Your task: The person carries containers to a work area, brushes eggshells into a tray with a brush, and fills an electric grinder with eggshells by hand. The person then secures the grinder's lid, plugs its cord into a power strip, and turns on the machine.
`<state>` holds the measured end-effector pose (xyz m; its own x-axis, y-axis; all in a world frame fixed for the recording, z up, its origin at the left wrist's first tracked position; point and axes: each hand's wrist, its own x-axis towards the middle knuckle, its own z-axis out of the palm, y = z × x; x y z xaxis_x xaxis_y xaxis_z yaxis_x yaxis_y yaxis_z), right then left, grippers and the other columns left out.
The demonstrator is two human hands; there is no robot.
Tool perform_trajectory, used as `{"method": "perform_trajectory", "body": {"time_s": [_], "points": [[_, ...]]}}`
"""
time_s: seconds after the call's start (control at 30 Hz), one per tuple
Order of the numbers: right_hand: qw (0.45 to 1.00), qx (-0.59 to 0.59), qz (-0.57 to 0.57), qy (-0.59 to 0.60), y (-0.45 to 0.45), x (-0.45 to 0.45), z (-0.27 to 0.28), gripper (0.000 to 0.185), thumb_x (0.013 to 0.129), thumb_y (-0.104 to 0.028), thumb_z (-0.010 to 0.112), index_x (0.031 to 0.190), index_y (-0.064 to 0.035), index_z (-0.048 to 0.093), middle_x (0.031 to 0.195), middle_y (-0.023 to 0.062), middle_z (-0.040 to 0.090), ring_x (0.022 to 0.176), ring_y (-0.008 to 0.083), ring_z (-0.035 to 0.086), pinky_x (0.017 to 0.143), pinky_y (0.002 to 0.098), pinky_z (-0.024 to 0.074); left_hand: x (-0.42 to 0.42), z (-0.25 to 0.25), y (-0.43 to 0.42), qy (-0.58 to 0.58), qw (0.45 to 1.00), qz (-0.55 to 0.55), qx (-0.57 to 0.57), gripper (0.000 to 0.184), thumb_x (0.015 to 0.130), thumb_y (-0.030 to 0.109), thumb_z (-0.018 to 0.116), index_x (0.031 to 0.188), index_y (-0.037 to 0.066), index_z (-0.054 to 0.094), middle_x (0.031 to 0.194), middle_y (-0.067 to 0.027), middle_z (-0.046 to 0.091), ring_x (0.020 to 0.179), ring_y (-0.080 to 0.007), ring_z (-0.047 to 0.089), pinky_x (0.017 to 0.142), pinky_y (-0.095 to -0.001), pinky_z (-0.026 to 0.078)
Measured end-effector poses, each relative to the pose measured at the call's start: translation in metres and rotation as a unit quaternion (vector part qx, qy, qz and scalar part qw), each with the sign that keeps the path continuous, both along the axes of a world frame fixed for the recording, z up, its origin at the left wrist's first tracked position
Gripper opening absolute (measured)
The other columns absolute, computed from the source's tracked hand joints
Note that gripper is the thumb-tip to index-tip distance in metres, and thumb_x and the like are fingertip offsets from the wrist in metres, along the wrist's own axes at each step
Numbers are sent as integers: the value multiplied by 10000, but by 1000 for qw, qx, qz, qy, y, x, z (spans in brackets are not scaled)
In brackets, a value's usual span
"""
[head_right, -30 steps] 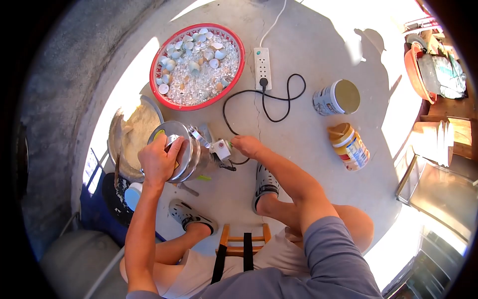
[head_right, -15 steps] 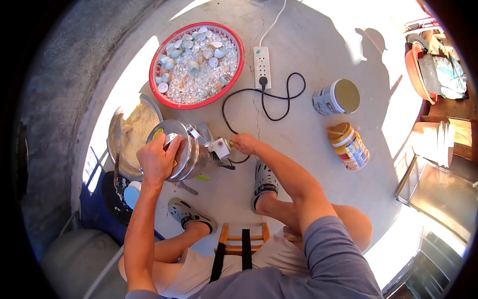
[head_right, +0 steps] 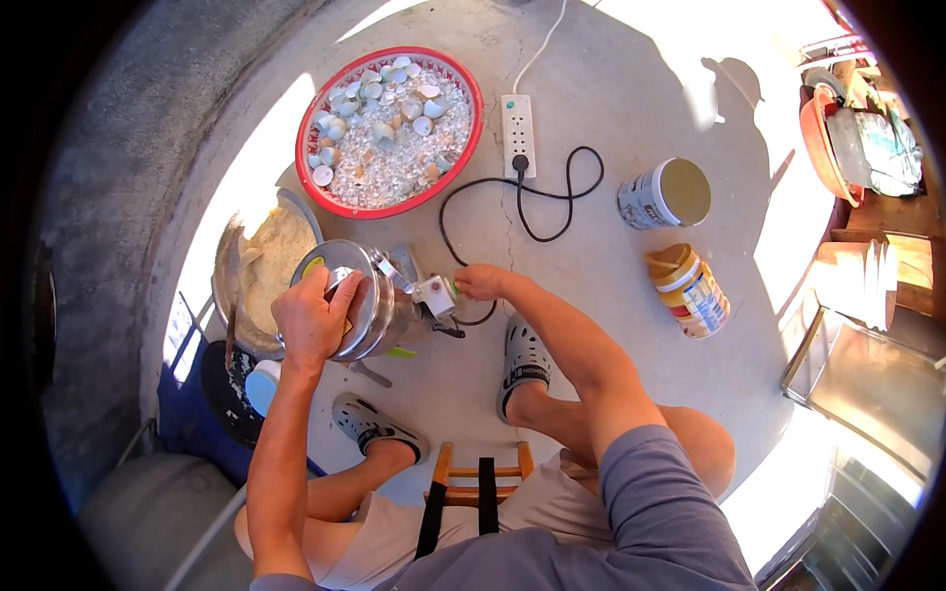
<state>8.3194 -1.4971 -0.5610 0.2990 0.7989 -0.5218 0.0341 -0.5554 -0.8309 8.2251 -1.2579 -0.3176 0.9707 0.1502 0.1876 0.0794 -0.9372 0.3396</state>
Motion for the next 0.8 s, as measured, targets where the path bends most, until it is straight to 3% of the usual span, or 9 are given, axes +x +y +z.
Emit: {"method": "perform_trajectory", "body": {"time_s": [0.07,0.13,0.23,0.27,0.33,0.43,0.67,0.8], "points": [[999,-2,22,-25,2,2,-2,203,937,-200,522,863,-20,580,751,92,630,689,234,621,673,368,504,0,1,1,1,1000,0,3,483,829,429,726,605,80,477,520,-117,525,457,-337,525,431,-422,384],[980,56,69,-177,1,5,-3,130,849,-161,585,857,-32,593,804,165,654,744,343,633,681,422,492,0,0,0,1,1000,1,0,485,830,433,724,603,81,479,519,-116,524,456,-337,522,431,-422,383],[983,58,74,-159,2,7,-2,116,771,-119,612,857,-41,602,824,179,649,772,389,619,685,446,485,0,2,-1,6,1000,5,8,492,829,444,722,601,83,478,518,-116,522,456,-337,521,432,-422,383],[982,60,74,-160,4,7,-3,116,771,-119,612,857,-41,602,824,179,649,772,389,619,685,446,485,0,3,-1,5,1000,6,9,492,829,444,722,601,83,478,518,-116,522,456,-337,521,432,-422,383],[956,105,42,-270,3,0,-3,96,760,-110,605,827,-43,593,816,158,636,773,383,619,691,461,488,0,2,-1,13,1000,5,5,496,827,453,721,601,83,480,520,-117,523,459,-337,523,433,-423,384],[944,122,-4,-307,-1,-11,-4,82,750,-104,604,807,-49,579,811,145,615,781,380,619,698,477,493,0,0,-1,3,1000,5,3,494,827,455,721,605,83,483,523,-119,525,463,-337,525,436,-423,385],[938,78,-11,-337,-3,-17,1,126,775,-115,619,882,-60,581,890,123,616,824,362,625,727,453,510,0,2,-2,6,1000,2,13,486,826,446,725,610,77,492,530,-125,530,469,-341,527,442,-424,385],[944,48,49,-322,-6,-1,8,174,808,-130,607,974,-79,596,960,113,629,893,349,637,774,456,515,-2,3,-3,7,1000,7,13,478,821,437,729,612,75,498,535,-129,537,473,-346,531,444,-425,387]]}}
